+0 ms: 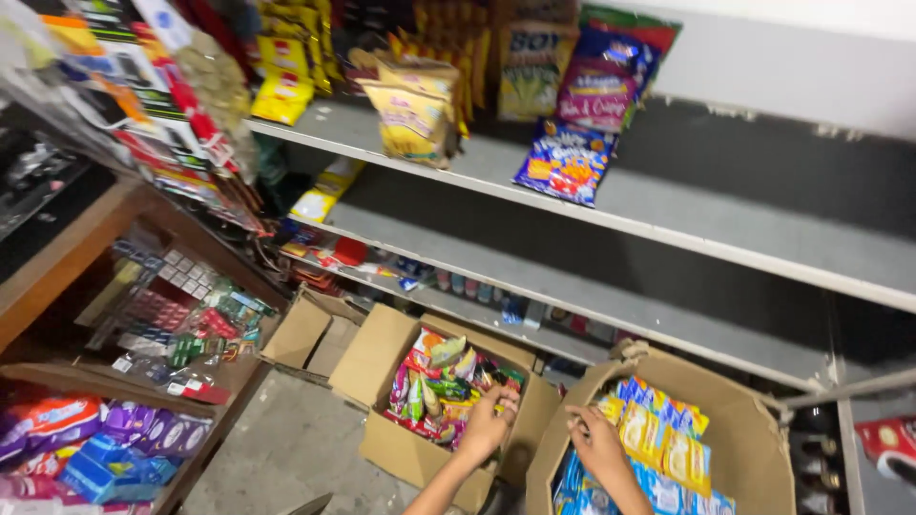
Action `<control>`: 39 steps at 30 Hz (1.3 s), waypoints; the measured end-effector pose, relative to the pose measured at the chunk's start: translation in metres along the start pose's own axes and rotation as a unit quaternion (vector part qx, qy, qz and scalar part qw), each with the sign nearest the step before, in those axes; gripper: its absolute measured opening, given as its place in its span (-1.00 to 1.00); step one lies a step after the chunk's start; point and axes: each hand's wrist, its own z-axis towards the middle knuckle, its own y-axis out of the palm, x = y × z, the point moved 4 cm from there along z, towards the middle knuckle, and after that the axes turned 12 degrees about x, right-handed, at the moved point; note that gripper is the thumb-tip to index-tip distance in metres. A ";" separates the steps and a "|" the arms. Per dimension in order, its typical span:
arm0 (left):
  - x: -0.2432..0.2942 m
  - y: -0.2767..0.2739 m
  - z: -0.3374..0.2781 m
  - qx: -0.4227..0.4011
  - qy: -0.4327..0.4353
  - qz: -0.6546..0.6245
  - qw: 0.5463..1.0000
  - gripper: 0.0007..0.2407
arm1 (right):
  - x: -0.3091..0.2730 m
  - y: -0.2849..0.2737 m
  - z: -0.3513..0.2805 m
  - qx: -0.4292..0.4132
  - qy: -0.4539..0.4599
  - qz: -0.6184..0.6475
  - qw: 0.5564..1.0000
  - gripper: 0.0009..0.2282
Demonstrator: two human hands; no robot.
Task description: Organizing and stocking small sachet-style packets of drinks and snacks on grocery store shelves.
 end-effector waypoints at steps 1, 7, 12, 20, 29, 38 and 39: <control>0.016 -0.009 0.005 0.018 0.007 -0.004 1.000 -0.80 | -0.033 -0.011 0.006 0.004 -0.028 0.012 1.000 -0.74; 0.088 -0.050 0.032 0.099 0.058 -0.008 0.993 -0.83 | -0.180 -0.063 0.027 0.026 -0.144 0.078 0.986 -0.77; 0.117 -0.080 0.053 0.126 0.097 -0.061 0.985 -0.82 | -0.232 -0.064 0.048 0.050 -0.184 0.077 0.979 -0.78; 0.150 -0.129 0.088 0.142 0.111 -0.117 0.977 -0.83 | -0.314 -0.048 0.052 0.088 -0.254 0.120 0.956 -0.81; 0.147 -0.180 0.165 0.088 0.148 -0.153 0.973 -0.82 | -0.393 -0.009 0.090 0.135 -0.281 0.119 0.943 -0.81; 0.079 -0.275 0.234 0.118 0.044 -0.173 0.977 -0.78 | -0.376 0.185 0.188 -0.065 -0.177 0.192 0.963 -0.79; 0.063 -0.289 0.247 0.124 0.030 -0.173 0.977 -0.78 | -0.369 0.216 0.206 -0.077 -0.168 0.189 0.964 -0.79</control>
